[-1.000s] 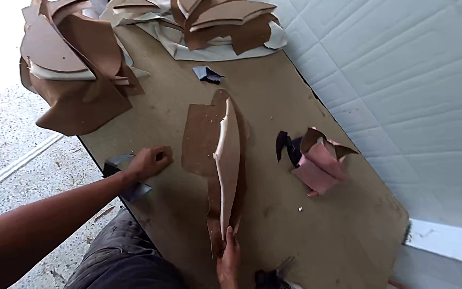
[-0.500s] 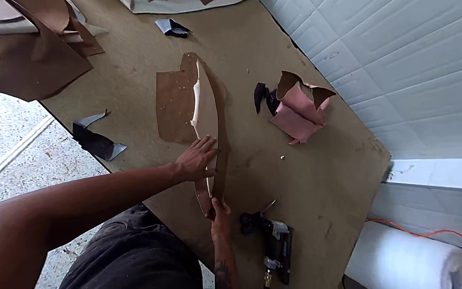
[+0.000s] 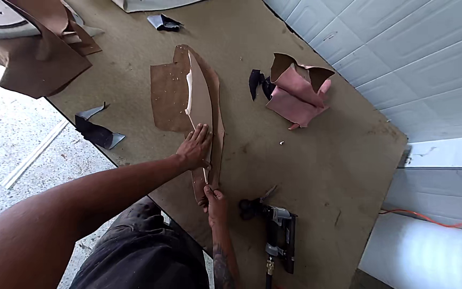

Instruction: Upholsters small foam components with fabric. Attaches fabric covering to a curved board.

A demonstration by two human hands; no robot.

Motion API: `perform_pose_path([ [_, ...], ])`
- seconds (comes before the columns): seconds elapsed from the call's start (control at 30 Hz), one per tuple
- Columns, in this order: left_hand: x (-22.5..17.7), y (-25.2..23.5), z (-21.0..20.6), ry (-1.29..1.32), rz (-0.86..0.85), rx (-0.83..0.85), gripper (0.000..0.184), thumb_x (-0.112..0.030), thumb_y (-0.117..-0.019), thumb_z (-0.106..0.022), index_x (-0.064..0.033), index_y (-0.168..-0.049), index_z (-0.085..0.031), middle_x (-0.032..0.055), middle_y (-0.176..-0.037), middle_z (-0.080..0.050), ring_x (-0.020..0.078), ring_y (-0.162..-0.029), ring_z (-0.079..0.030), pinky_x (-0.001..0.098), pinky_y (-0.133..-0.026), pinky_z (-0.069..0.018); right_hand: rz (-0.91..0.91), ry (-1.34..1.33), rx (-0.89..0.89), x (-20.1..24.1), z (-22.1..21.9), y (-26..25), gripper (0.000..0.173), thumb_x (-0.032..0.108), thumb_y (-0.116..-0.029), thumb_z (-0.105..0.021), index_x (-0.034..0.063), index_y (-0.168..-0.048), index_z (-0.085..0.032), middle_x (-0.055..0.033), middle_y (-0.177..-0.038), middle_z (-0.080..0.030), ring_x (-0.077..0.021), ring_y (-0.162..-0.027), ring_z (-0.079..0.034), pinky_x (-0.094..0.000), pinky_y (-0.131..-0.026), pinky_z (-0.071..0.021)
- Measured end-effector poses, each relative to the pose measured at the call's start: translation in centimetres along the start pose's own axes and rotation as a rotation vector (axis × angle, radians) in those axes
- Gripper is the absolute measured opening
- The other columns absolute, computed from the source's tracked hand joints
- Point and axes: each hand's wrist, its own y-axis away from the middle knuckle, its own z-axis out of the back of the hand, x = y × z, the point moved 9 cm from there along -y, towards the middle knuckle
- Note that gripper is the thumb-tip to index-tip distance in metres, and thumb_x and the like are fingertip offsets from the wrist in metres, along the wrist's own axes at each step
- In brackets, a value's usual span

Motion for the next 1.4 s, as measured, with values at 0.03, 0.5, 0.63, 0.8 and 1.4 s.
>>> perform_pose_path([
  [0.03,-0.1,-0.1,-0.1,-0.009,0.001,-0.003,0.131,-0.078,-0.0687,-0.077,-0.0114,-0.166,-0.019,0.0166,-0.174,0.0,0.0354,-0.161,0.0,0.0528,-0.128,-0.0196,0.011,-0.003,0.011,0.0,0.1,-0.1,0.031,0.024,-0.1029,-0.065,-0.0068,-0.098,-0.068,-0.0202,-0.075,-0.071,-0.0223,-0.05,-0.065,-0.029,-0.039,-0.0485],
  [0.5,0.0,-0.1,-1.0,-0.021,0.047,-0.019,0.134,-0.072,-0.0698,-0.081,-0.0131,-0.167,-0.011,0.0152,-0.174,0.009,0.0347,-0.161,0.006,0.0564,-0.126,-0.0221,0.114,-0.024,0.077,1.3,-0.7,0.5,0.033,0.019,-0.1073,-0.056,-0.0093,-0.094,-0.066,-0.019,-0.072,-0.071,-0.0219,-0.05,-0.063,-0.0314,-0.044,-0.0527],
  [0.63,0.1,0.1,-1.0,0.008,0.036,-0.027,0.131,-0.073,-0.0705,-0.08,-0.0139,-0.167,-0.013,0.0149,-0.174,0.007,0.0344,-0.161,0.006,0.0572,-0.125,-0.0237,0.121,-0.011,0.103,4.1,-2.0,-0.4,0.032,0.018,-0.1084,-0.053,-0.0076,-0.099,-0.069,-0.0185,-0.071,-0.068,-0.0188,-0.05,-0.059,-0.0292,-0.045,-0.05],
  [0.8,0.2,0.2,-0.6,0.05,0.028,-0.024,0.13,-0.068,-0.0715,-0.082,-0.0107,-0.167,-0.014,0.0153,-0.174,0.007,0.0349,-0.161,0.005,0.0553,-0.126,-0.0238,0.014,0.198,0.173,5.7,-3.1,-2.3,0.034,0.021,-0.1102,-0.048,-0.0059,-0.107,-0.069,-0.0161,-0.073,-0.069,-0.017,-0.048,-0.057,-0.0288,-0.045,-0.0489],
  [1.4,0.1,1.4,-1.9,0.025,-0.01,-0.059,0.155,-0.087,-0.0469,-0.076,-0.0192,-0.168,-0.008,0.01,-0.174,0.01,0.0336,-0.16,0.01,0.0687,-0.123,-0.0135,0.137,0.639,0.109,8.7,-1.5,-4.3,0.053,0.068,-0.087,-0.068,0.0152,-0.094,-0.074,-0.0043,-0.059,-0.059,-0.0156,-0.044,-0.05,-0.0336,-0.043,-0.042],
])
